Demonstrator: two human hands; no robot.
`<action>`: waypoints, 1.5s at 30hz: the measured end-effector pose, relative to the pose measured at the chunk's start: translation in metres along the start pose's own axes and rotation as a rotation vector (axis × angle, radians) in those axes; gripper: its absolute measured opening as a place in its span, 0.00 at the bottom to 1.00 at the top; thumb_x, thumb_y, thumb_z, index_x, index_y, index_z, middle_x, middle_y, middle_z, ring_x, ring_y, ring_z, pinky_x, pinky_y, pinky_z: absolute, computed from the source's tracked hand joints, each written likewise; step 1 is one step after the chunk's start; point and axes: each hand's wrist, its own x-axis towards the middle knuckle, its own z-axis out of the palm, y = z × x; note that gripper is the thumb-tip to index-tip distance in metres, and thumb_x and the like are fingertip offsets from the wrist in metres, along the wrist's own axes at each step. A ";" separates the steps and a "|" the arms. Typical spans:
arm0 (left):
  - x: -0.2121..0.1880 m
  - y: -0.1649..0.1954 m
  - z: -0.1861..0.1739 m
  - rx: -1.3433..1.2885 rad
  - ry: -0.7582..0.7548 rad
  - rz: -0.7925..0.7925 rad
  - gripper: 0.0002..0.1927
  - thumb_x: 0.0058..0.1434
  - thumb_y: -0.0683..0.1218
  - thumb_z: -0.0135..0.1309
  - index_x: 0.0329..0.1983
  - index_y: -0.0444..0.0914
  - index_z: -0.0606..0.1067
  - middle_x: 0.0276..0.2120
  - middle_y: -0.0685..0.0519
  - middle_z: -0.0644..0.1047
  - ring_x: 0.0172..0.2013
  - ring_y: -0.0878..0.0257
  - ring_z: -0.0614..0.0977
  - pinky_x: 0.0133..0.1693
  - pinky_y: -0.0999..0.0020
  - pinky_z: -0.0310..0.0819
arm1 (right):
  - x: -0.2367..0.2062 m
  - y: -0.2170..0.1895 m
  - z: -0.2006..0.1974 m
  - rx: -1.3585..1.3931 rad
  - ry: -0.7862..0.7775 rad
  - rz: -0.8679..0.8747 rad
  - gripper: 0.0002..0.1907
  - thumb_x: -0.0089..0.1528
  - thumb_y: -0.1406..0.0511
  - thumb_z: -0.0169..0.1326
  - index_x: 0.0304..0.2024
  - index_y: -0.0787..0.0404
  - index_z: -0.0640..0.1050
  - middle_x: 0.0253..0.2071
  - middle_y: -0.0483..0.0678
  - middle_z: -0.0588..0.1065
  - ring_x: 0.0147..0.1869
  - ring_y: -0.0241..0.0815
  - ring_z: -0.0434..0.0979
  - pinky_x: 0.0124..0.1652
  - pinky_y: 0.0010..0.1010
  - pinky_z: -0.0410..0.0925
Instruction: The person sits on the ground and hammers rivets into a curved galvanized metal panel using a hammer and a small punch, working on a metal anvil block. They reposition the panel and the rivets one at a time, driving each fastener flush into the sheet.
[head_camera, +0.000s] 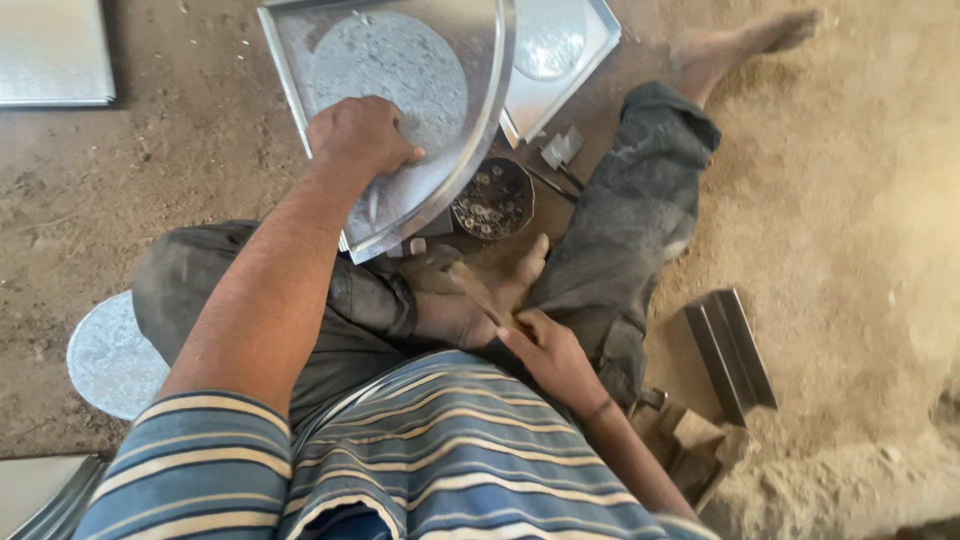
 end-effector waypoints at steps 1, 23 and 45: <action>0.003 -0.006 0.001 0.002 0.019 0.035 0.29 0.54 0.66 0.66 0.54 0.49 0.79 0.53 0.51 0.79 0.57 0.52 0.77 0.53 0.53 0.72 | -0.005 -0.001 -0.006 0.036 0.005 -0.076 0.18 0.65 0.55 0.58 0.45 0.64 0.78 0.34 0.54 0.79 0.36 0.50 0.82 0.38 0.39 0.72; 0.059 -0.032 0.051 0.000 0.931 0.327 0.11 0.62 0.39 0.55 0.46 0.44 0.72 0.38 0.51 0.77 0.44 0.49 0.78 0.60 0.35 0.54 | 0.103 -0.094 -0.032 0.558 -0.173 0.272 0.17 0.71 0.54 0.43 0.39 0.61 0.67 0.23 0.40 0.66 0.21 0.30 0.64 0.20 0.25 0.62; 0.059 -0.031 0.048 0.017 0.886 0.347 0.11 0.62 0.38 0.54 0.47 0.43 0.73 0.39 0.50 0.78 0.44 0.50 0.79 0.60 0.36 0.55 | 0.104 -0.066 -0.010 -0.098 0.053 -0.185 0.20 0.71 0.54 0.53 0.44 0.67 0.72 0.24 0.56 0.68 0.28 0.56 0.68 0.29 0.41 0.67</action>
